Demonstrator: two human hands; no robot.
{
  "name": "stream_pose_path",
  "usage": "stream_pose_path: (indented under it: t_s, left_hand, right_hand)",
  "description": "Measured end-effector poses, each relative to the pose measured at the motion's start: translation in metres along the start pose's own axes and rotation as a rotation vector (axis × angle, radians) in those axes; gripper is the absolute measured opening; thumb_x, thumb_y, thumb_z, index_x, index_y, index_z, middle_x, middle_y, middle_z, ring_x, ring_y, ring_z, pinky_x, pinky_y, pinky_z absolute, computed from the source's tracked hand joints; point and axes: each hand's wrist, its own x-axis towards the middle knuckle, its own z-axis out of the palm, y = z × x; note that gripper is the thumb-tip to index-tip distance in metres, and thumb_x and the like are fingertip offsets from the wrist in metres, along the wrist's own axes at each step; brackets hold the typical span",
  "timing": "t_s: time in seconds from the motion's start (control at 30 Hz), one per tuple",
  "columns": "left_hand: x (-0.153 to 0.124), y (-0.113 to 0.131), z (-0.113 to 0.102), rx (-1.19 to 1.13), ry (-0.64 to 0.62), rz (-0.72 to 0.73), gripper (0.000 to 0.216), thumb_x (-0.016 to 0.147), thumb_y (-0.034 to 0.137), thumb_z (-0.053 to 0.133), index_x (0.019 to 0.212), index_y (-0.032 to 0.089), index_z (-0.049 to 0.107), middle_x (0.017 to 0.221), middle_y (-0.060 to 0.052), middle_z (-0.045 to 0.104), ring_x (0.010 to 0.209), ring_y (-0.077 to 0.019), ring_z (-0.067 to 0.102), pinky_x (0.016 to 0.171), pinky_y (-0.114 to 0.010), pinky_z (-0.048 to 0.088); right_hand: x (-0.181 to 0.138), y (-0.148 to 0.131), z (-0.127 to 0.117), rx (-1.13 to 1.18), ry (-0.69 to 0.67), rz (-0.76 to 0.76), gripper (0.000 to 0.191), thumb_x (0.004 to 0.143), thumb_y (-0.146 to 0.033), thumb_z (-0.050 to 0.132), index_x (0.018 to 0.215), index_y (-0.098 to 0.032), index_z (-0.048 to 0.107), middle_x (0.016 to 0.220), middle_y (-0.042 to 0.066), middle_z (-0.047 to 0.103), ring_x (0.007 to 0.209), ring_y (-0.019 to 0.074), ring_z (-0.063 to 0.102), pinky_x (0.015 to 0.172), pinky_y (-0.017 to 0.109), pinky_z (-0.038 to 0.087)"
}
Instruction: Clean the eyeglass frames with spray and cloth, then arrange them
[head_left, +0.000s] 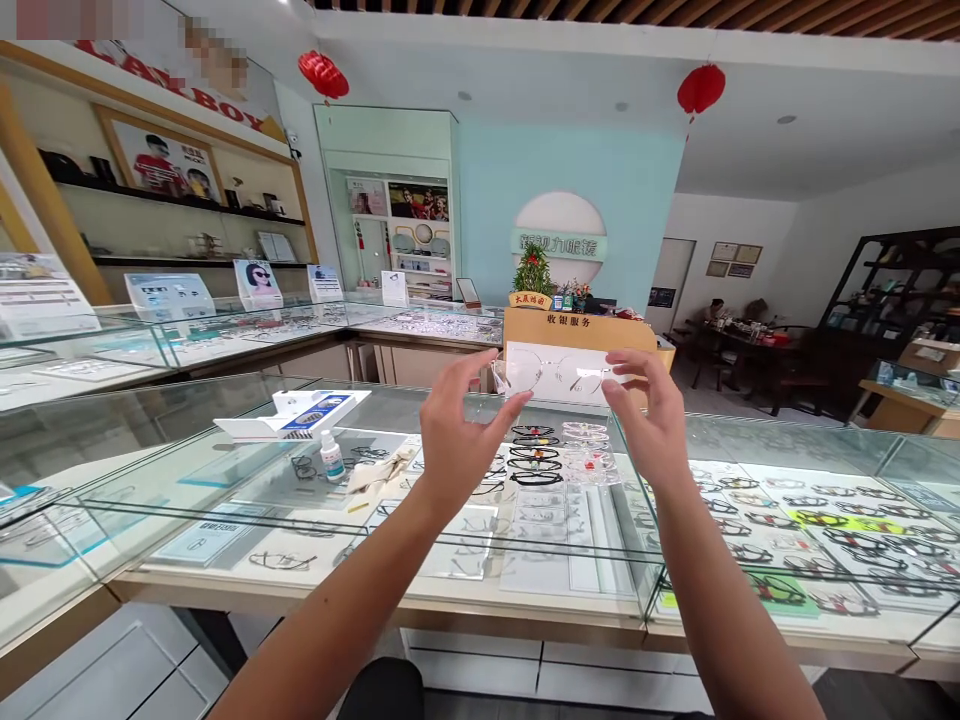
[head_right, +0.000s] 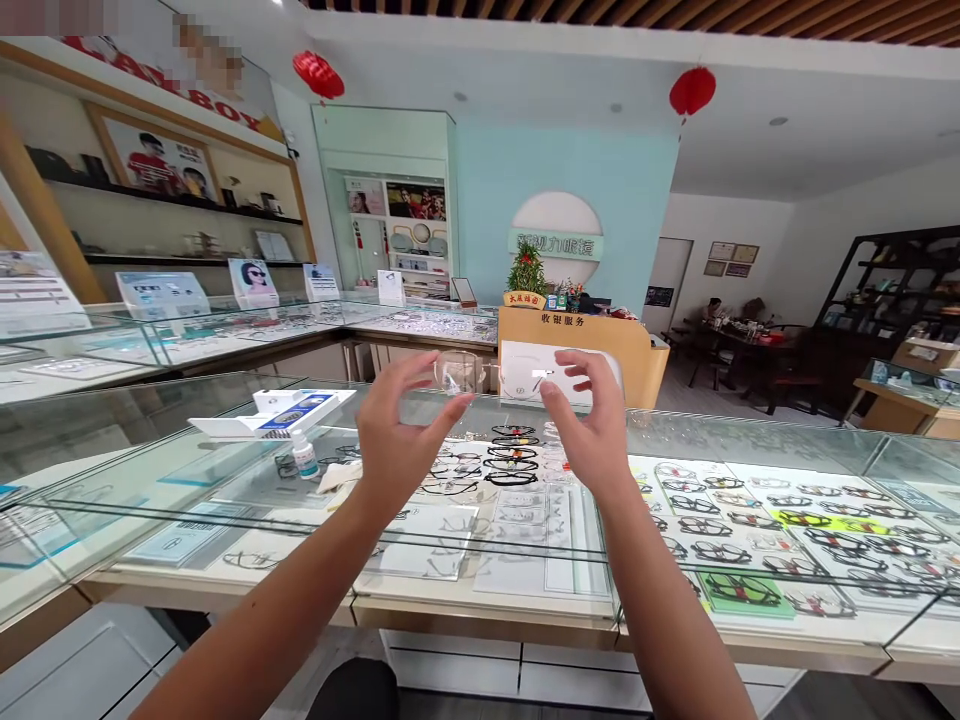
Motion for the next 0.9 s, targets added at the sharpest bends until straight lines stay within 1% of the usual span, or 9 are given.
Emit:
stream_pose_path:
  t_s: [0.07, 0.13, 0.23, 0.4, 0.53, 0.73, 0.9]
  left_hand:
    - [0.01, 0.004, 0.0, -0.023, 0.029, -0.025, 0.049, 0.091, 0.042, 0.082, 0.133, 0.024, 0.064, 0.124, -0.008, 0.073, 0.114, -0.0241, 0.071, 0.093, -0.041, 0.064]
    - [0.017, 0.008, 0.001, -0.042, 0.046, -0.047, 0.05, 0.091, 0.042, 0.082, 0.134, 0.024, 0.064, 0.124, -0.008, 0.073, 0.113, -0.0233, 0.072, 0.092, -0.041, 0.063]
    - [0.023, 0.014, 0.002, -0.035, 0.056, -0.061, 0.051, 0.09, 0.044, 0.083, 0.133, 0.025, 0.064, 0.123, -0.008, 0.073, 0.111, -0.0235, 0.072, 0.091, -0.041, 0.062]
    - [0.027, 0.022, 0.002, -0.008, 0.074, -0.03, 0.048, 0.09, 0.044, 0.083, 0.131, 0.025, 0.065, 0.119, -0.007, 0.074, 0.106, -0.023, 0.072, 0.086, -0.039, 0.06]
    - [0.028, 0.028, -0.001, 0.056, 0.088, 0.027, 0.046, 0.091, 0.046, 0.082, 0.128, 0.025, 0.066, 0.117, -0.007, 0.074, 0.103, -0.0231, 0.072, 0.087, -0.04, 0.059]
    - [0.027, 0.034, -0.003, 0.094, 0.097, 0.113, 0.047, 0.088, 0.044, 0.085, 0.127, 0.025, 0.067, 0.118, -0.007, 0.074, 0.111, -0.026, 0.07, 0.094, -0.044, 0.06]
    - [0.023, 0.031, -0.001, 0.082, 0.098, 0.152, 0.048, 0.089, 0.042, 0.085, 0.13, 0.026, 0.066, 0.123, -0.008, 0.072, 0.117, -0.0269, 0.069, 0.097, -0.044, 0.06]
  right_hand:
    - [-0.004, -0.001, 0.003, -0.04, 0.055, -0.06, 0.038, 0.097, -0.04, 0.068, 0.133, -0.029, 0.063, 0.134, 0.01, 0.07, 0.116, 0.0278, 0.067, 0.094, 0.046, 0.055]
    - [-0.006, -0.003, 0.007, -0.079, 0.08, -0.124, 0.049, 0.096, -0.04, 0.071, 0.143, -0.031, 0.059, 0.138, 0.01, 0.069, 0.118, 0.0292, 0.066, 0.094, 0.048, 0.056]
    - [-0.006, -0.007, 0.011, -0.116, 0.096, -0.169, 0.056, 0.097, -0.042, 0.072, 0.149, -0.034, 0.055, 0.141, 0.011, 0.068, 0.12, 0.0307, 0.067, 0.093, 0.049, 0.057]
    - [-0.002, -0.009, 0.012, -0.135, 0.123, -0.17, 0.054, 0.096, -0.046, 0.074, 0.147, -0.036, 0.058, 0.138, 0.01, 0.069, 0.117, 0.0305, 0.067, 0.091, 0.049, 0.058]
    - [-0.002, -0.008, 0.012, -0.122, 0.132, -0.137, 0.052, 0.096, -0.048, 0.075, 0.143, -0.034, 0.059, 0.135, 0.01, 0.069, 0.114, 0.0297, 0.068, 0.09, 0.048, 0.058]
    - [-0.005, -0.006, 0.013, -0.115, 0.14, -0.095, 0.051, 0.094, -0.05, 0.077, 0.139, -0.031, 0.06, 0.132, 0.01, 0.071, 0.111, 0.0285, 0.069, 0.09, 0.047, 0.057]
    - [-0.009, -0.002, 0.014, -0.146, 0.158, -0.104, 0.05, 0.095, -0.049, 0.076, 0.138, -0.03, 0.059, 0.135, 0.012, 0.07, 0.112, 0.0295, 0.069, 0.09, 0.048, 0.057]
